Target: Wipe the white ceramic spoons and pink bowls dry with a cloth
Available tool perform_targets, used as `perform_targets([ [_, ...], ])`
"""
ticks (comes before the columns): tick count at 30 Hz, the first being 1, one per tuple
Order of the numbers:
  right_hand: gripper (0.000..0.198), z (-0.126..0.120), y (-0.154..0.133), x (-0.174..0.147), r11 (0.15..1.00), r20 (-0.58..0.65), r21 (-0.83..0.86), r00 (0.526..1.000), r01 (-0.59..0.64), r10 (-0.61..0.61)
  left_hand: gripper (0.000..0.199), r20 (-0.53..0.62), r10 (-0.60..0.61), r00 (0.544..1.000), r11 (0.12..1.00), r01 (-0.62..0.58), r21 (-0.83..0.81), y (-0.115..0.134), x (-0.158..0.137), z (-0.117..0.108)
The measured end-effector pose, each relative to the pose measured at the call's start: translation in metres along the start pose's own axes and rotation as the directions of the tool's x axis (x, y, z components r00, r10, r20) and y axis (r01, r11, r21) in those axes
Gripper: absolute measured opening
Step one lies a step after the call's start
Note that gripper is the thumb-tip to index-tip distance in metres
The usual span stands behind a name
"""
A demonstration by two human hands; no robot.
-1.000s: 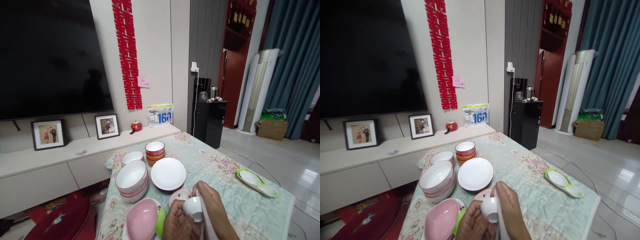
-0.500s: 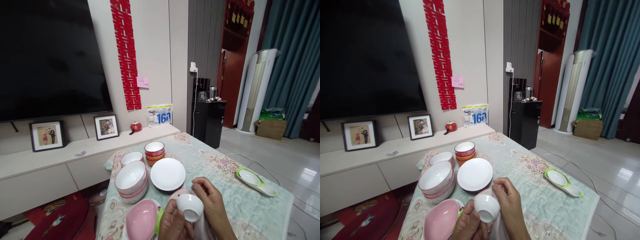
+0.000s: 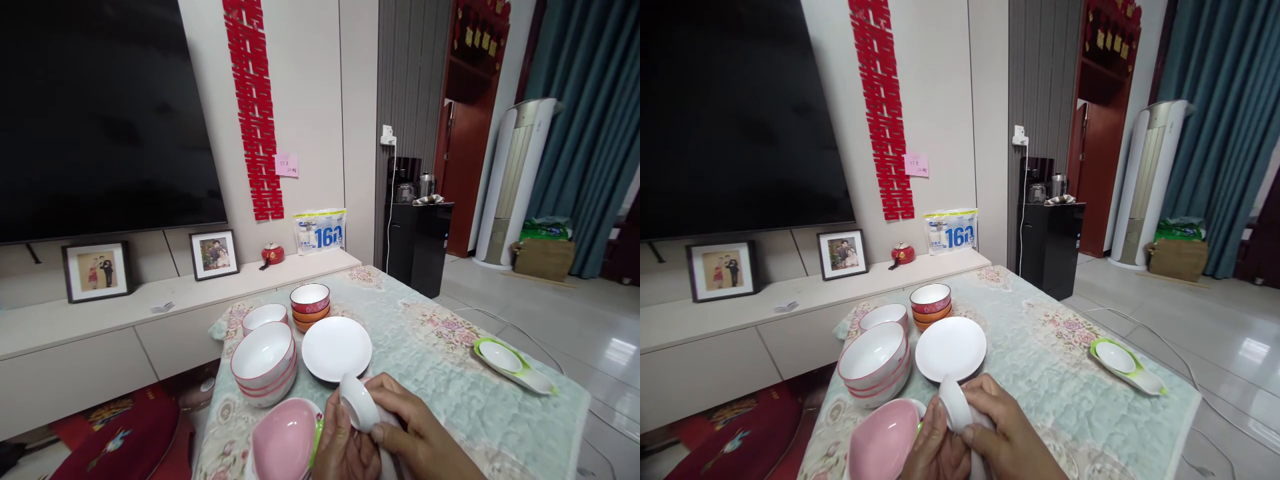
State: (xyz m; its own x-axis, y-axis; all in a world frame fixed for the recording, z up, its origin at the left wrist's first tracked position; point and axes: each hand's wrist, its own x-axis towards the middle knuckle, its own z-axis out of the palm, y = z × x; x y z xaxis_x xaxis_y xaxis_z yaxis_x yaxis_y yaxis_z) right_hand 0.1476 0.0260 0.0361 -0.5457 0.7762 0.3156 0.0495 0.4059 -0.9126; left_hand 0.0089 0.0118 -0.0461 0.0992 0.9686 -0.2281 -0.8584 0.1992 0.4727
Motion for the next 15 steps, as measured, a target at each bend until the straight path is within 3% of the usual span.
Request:
perform_targets([
  [5, 0.026, 0.003, 0.008, -0.001, 0.98, -0.003, -0.167, 0.994, 0.11, -0.112, 0.091, 0.02, 0.04, 0.999, 0.999, -0.04, 0.03, 0.001, -0.002, 0.006],
  [8, 0.03, 0.006, 0.015, -0.004, 0.939, -0.008, -0.325, 0.993, 0.11, -0.119, 0.112, 0.012, 0.072, 0.997, 0.996, -0.072, 0.052, 0.0, 0.0, 0.005],
  [12, 0.032, 0.01, 0.021, -0.005, 0.855, 0.024, -0.506, 0.993, 0.111, -0.114, 0.107, 0.053, 0.081, 0.995, 0.996, -0.083, 0.04, -0.003, 0.003, 0.001],
  [15, 0.037, 0.008, 0.017, -0.006, 0.87, 0.087, -0.482, 0.994, 0.106, -0.072, 0.091, 0.106, 0.084, 0.991, 0.996, -0.087, 0.025, 0.0, 0.003, -0.001],
])
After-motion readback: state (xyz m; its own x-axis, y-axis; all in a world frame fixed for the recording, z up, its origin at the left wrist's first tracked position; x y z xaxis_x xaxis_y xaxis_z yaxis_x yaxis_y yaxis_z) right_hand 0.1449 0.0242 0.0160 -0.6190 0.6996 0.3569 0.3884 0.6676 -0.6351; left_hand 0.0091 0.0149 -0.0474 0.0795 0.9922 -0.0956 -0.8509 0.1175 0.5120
